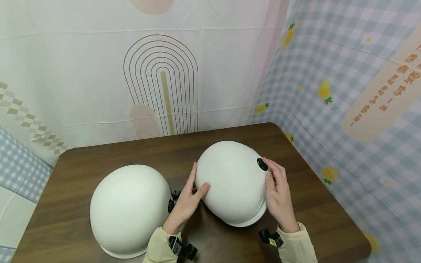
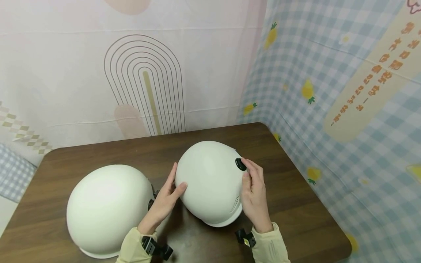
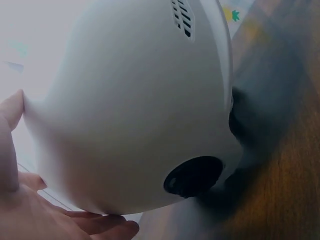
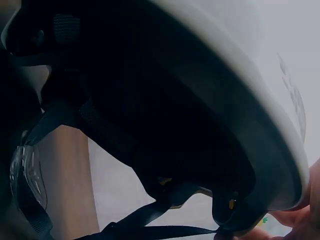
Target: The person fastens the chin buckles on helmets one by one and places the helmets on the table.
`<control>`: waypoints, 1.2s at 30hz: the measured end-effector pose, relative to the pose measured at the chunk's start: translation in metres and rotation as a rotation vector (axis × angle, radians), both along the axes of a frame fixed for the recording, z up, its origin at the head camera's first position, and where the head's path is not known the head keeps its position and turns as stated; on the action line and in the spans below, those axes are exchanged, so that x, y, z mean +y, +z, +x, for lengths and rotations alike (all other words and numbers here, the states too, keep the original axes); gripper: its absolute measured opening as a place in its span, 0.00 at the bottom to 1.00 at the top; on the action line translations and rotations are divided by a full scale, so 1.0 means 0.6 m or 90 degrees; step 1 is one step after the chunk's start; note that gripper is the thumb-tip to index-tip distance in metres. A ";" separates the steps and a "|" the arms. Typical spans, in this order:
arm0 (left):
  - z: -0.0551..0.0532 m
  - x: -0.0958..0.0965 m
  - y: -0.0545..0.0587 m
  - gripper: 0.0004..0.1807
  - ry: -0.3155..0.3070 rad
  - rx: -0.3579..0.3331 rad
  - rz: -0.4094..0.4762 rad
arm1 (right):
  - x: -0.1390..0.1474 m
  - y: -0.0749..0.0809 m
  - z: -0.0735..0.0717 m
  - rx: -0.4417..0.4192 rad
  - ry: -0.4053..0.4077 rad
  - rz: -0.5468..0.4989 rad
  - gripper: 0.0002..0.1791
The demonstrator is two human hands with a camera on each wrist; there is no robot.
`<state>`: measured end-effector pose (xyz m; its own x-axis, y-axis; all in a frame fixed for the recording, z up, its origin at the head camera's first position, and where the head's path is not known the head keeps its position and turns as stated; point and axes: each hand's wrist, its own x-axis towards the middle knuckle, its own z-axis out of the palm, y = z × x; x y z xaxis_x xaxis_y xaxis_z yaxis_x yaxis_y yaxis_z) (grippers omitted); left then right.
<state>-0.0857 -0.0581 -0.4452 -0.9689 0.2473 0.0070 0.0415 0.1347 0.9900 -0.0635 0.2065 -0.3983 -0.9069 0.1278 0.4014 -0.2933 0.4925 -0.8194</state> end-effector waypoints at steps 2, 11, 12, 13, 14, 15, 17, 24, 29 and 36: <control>-0.001 0.000 -0.001 0.42 -0.001 0.003 0.003 | 0.000 -0.001 0.000 -0.009 0.000 -0.004 0.22; -0.003 0.002 -0.008 0.42 -0.011 0.005 0.010 | -0.002 0.001 0.000 -0.066 -0.026 -0.013 0.23; -0.002 0.003 -0.008 0.42 -0.012 0.005 0.009 | -0.002 0.002 0.000 -0.079 -0.029 -0.011 0.24; -0.002 0.003 -0.009 0.42 -0.011 0.002 0.009 | -0.002 0.003 -0.001 -0.091 -0.032 -0.007 0.26; -0.002 0.004 -0.009 0.43 -0.010 -0.001 0.011 | -0.003 0.004 -0.001 -0.101 -0.033 -0.006 0.28; -0.002 0.004 -0.010 0.43 -0.010 -0.002 0.011 | -0.003 0.005 -0.002 -0.111 -0.035 -0.003 0.30; -0.002 0.005 -0.012 0.43 -0.009 -0.003 0.009 | -0.003 0.008 -0.002 -0.128 -0.041 0.014 0.32; -0.003 0.005 -0.014 0.43 0.000 -0.014 -0.003 | 0.002 0.010 0.001 -0.160 -0.030 0.057 0.31; -0.002 0.004 -0.012 0.43 0.002 -0.018 -0.007 | 0.004 0.008 0.002 -0.178 -0.011 0.056 0.30; -0.002 0.004 -0.012 0.43 -0.003 -0.022 -0.008 | 0.008 0.011 0.005 -0.217 0.007 0.056 0.33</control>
<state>-0.0867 -0.0558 -0.4525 -0.9674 0.2516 -0.0301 0.0075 0.1474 0.9890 -0.0606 0.2111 -0.3920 -0.9918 0.0961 0.0847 -0.0159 0.5639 -0.8257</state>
